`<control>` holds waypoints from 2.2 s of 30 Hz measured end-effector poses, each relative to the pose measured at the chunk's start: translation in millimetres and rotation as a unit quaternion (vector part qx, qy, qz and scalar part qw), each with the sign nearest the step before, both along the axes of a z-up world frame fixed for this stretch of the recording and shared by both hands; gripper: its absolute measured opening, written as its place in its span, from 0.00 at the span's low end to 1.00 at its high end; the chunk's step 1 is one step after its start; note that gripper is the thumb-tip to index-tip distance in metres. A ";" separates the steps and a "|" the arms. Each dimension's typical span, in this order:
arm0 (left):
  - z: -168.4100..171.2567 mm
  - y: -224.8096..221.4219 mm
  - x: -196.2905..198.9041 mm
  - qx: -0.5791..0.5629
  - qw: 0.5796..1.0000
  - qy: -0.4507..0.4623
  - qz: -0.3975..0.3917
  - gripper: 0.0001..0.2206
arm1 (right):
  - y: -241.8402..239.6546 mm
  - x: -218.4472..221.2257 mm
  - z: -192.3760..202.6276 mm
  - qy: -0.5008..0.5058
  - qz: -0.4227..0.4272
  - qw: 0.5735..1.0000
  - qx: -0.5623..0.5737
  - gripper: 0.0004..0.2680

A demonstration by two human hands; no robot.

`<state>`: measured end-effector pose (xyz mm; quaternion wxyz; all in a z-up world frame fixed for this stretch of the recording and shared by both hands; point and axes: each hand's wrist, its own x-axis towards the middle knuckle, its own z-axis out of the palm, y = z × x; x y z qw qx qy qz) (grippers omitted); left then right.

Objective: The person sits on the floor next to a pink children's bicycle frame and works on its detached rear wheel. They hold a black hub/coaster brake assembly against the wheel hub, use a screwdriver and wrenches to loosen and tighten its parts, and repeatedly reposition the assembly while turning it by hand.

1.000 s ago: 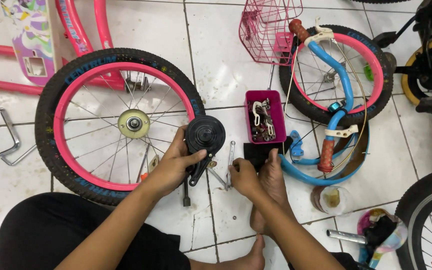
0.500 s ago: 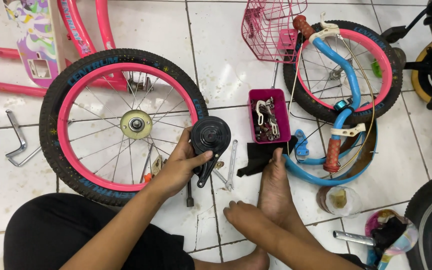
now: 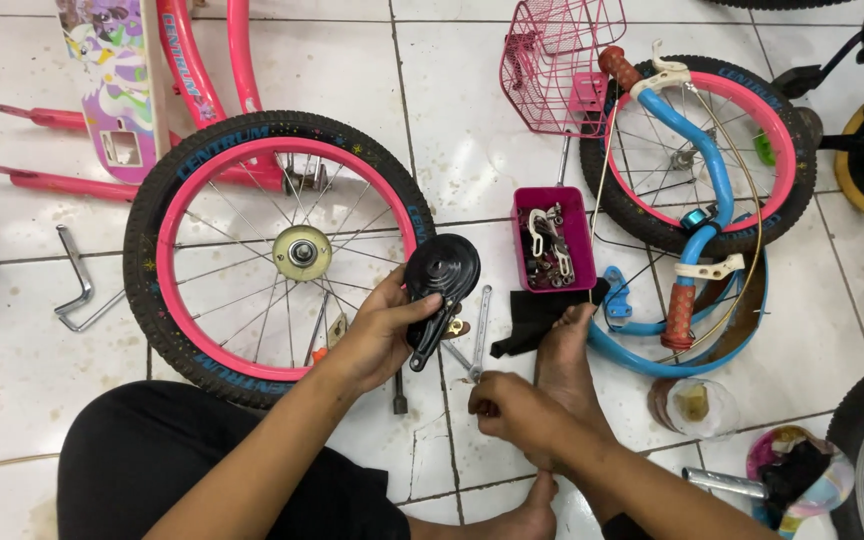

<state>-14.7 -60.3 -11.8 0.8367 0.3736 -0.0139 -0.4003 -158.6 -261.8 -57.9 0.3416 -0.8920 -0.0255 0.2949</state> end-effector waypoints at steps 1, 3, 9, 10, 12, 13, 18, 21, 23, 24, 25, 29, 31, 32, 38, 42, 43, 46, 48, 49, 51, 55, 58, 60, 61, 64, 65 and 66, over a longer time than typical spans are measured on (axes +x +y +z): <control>0.7 0.2 0.6 -0.009 1.000 0.013 0.003 0.23 | -1.3 5.3 8.2 -0.006 -0.060 0.997 0.058 0.06; 5.6 1.6 0.4 -0.022 0.999 0.023 0.008 0.24 | -2.8 16.8 38.2 -0.015 -0.116 0.987 0.113 0.06; 0.7 6.4 -1.0 -0.070 0.992 0.084 0.055 0.19 | -13.7 57.0 168.7 -0.033 -0.029 0.997 -0.061 0.06; 3.7 9.8 -0.6 -0.062 0.993 0.083 0.060 0.20 | -7.9 62.1 191.0 -0.024 -0.037 0.996 -0.081 0.06; 7.0 18.2 -0.5 -0.056 0.993 0.081 0.070 0.20 | -4.2 73.7 209.3 -0.017 -0.038 0.994 -0.102 0.06; 7.5 22.2 0.2 -0.047 0.993 0.083 0.076 0.22 | -7.0 78.6 205.5 -0.029 -0.044 0.993 -0.108 0.07; 0.1 34.5 8.6 -0.015 0.993 0.051 0.109 0.23 | -8.4 91.2 129.7 -0.078 -0.093 0.989 -0.079 0.09; -2.0 41.3 10.4 0.012 0.992 0.045 0.121 0.25 | -15.8 92.6 51.2 -0.066 -0.122 0.985 -0.103 0.08; -8.5 40.6 13.4 0.033 0.992 0.009 0.125 0.30 | -22.8 95.1 7.1 -0.041 -0.167 0.982 -0.079 0.08; -3.0 40.8 12.7 0.033 0.992 0.009 0.123 0.30 | -22.6 94.1 -4.1 -0.041 -0.168 0.982 -0.079 0.08; 2.6 40.8 14.4 0.042 0.992 0.002 0.121 0.31 | -22.5 95.9 -15.6 -0.039 -0.197 0.978 -0.061 0.09; 11.6 38.2 18.3 0.053 0.991 0.003 0.122 0.31 | 4.7 98.8 -7.9 -0.055 -0.297 0.951 -0.073 0.14; -17.4 35.9 22.5 0.027 0.992 0.021 0.124 0.29 | -4.5 94.9 -35.8 -0.050 -0.285 0.946 -0.145 0.13; -32.0 35.7 21.8 0.001 0.992 0.042 0.122 0.27 | -7.8 89.2 -50.1 -0.042 -0.274 0.936 -0.217 0.14; -36.7 40.3 33.3 -0.268 0.948 0.166 0.046 0.30 | 28.2 97.6 34.6 0.095 -0.189 0.910 -0.356 0.14; -43.0 42.1 28.4 -0.324 0.925 0.194 0.030 0.28 | 24.2 98.9 27.0 0.129 -0.241 0.907 -0.320 0.12; -42.1 42.3 27.4 -0.328 0.923 0.199 0.027 0.28 | 25.0 100.4 28.9 0.137 -0.261 0.904 -0.310 0.14; -37.9 45.6 25.3 -0.330 0.919 0.215 0.014 0.29 | 24.7 102.5 28.0 0.141 -0.280 0.902 -0.298 0.15; -37.3 46.9 22.8 -0.329 0.917 0.227 0.005 0.30 | 23.7 101.6 27.1 0.137 -0.278 0.903 -0.297 0.14; -38.2 46.8 22.2 -0.355 0.903 0.243 -0.005 0.30 | 23.2 101.8 28.0 0.131 -0.276 0.908 -0.287 0.13; -38.2 45.9 22.0 -0.380 0.888 0.260 -0.014 0.31 | 8.0 94.5 -4.5 0.126 -0.273 0.913 -0.277 0.12; -33.2 43.8 22.5 -0.360 0.891 0.277 -0.017 0.21 | -20.8 80.3 -58.9 0.083 -0.337 0.907 -0.237 0.16; -41.1 38.2 19.3 -0.337 0.906 0.258 0.001 0.18 | -29.6 78.0 -70.2 0.015 -0.388 0.904 -0.178 0.16; -37.4 36.0 19.0 -0.308 0.922 0.234 0.021 0.17 | -21.9 82.9 -50.5 -0.036 -0.425 0.895 -0.131 0.15; -29.0 36.5 19.9 -0.242 0.954 0.170 0.057 0.14 | -9.2 88.0 -22.6 -0.068 -0.450 0.890 -0.033 0.13; -18.3 34.1 23.4 -0.137 0.981 0.078 0.115 0.17 | 10.2 103.5 28.8 -0.109 -0.436 0.887 0.104 0.10; -17.1 32.8 23.1 -0.099 0.985 0.054 0.133 0.18 | 13.9 106.1 40.6 -0.117 -0.405 0.896 0.140 0.10; -20.2 34.2 22.8 -0.098 0.985 0.056 0.132 0.18 | 17.0 108.7 47.3 -0.116 -0.406 0.896 0.140 0.10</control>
